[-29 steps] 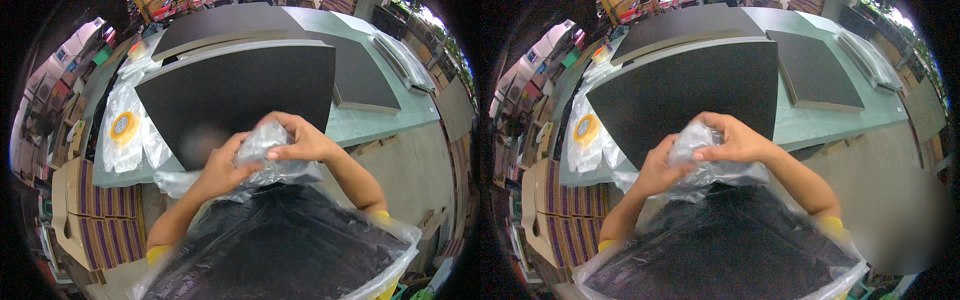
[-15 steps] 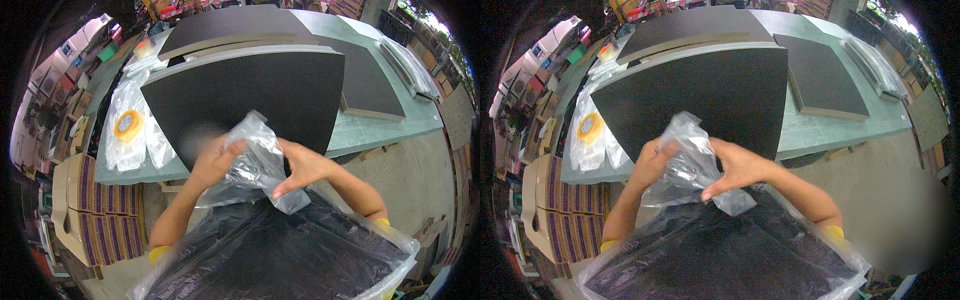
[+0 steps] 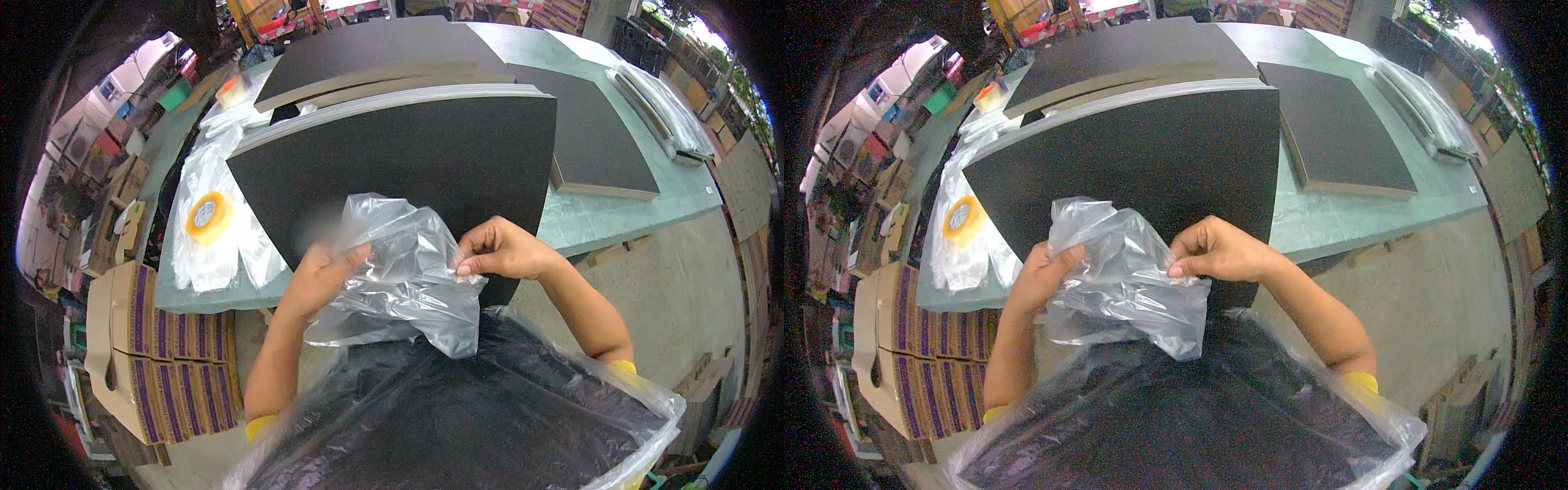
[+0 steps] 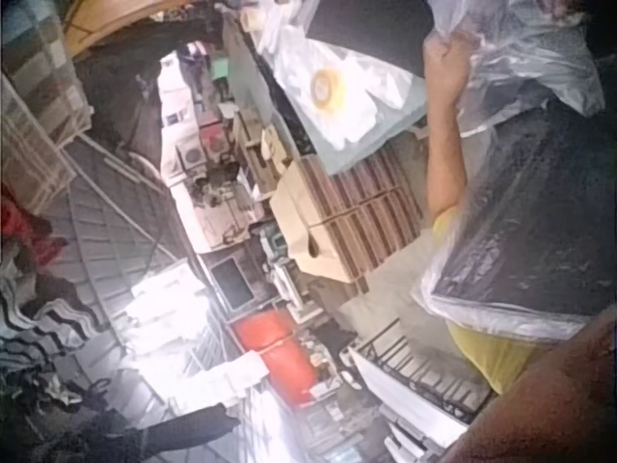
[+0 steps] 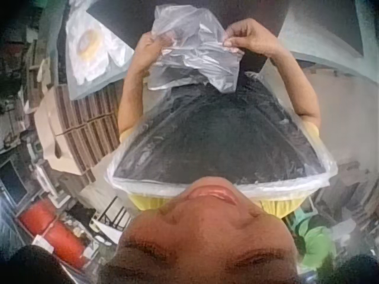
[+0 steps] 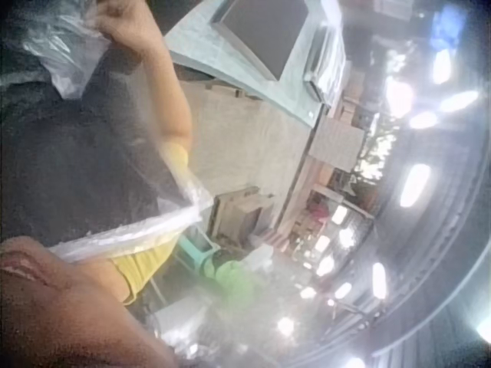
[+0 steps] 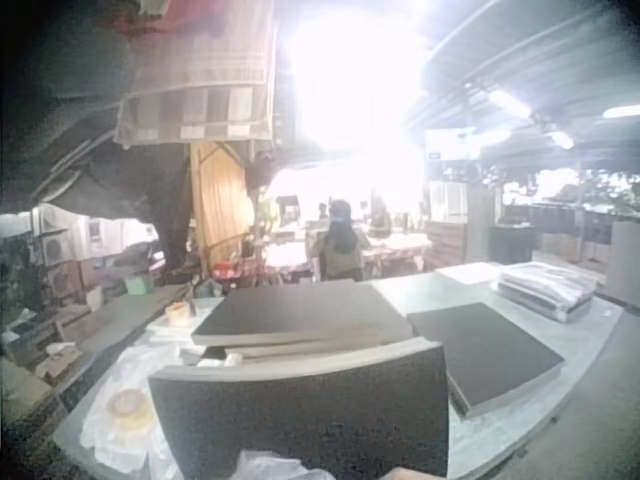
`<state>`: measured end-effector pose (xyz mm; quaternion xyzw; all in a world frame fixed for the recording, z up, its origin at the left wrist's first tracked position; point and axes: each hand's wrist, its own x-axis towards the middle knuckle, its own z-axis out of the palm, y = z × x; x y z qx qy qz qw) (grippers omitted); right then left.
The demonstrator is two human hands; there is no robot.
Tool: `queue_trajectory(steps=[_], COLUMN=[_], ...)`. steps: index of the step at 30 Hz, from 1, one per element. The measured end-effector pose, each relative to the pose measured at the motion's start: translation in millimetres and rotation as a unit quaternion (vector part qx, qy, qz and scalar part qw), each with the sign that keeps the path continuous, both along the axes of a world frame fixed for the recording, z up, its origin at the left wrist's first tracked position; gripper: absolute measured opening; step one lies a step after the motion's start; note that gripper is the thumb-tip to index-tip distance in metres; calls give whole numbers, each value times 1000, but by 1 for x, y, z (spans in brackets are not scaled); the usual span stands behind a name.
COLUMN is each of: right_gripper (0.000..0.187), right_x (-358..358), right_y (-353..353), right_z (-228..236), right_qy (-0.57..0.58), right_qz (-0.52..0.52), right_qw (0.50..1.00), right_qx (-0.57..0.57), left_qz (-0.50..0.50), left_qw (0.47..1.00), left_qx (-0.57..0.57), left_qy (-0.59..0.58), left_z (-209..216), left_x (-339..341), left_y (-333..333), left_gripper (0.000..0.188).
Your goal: The person wraps black rectangular panels in clear plastic sheets by hand, smoothing the plastic over each panel and folding the edges.
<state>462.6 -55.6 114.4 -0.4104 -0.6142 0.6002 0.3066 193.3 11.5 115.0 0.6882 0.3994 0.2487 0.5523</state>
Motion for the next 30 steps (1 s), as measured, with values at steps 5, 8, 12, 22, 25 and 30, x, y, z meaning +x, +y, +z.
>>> queue_trajectory(steps=[5, 8, 12, 22, 25, 30], right_gripper=[20, 15, 17, 16, 12, 25], right_x=[-2, -21, -54, -35, -2, 109], right_y=[-3, -2, -5, -1, -1, -29], right_z=[0, -1, -10, -3, 13, 39], right_qy=[11, 132, 168, 273, 536, 515], right_qz=[-87, -100, -100, -143, -207, -429], right_qw=[995, 984, 978, 951, 818, 732], right_qx=[-50, -67, -69, 0, -42, 122], left_qz=[201, 104, -31, -69, -63, 417], left_qw=[845, 954, 988, 981, 971, 898], left_qx=[492, 253, 41, 172, 230, -133], left_qy=[58, -123, -146, -59, 25, -45], left_z=[18, 22, 8, 3, -43, -260], left_x=[5, 16, 52, 50, 5, -232], left_y=[-14, -44, -56, -42, -26, -99], left_gripper=[36, 46, 48, 29, 14, 2])
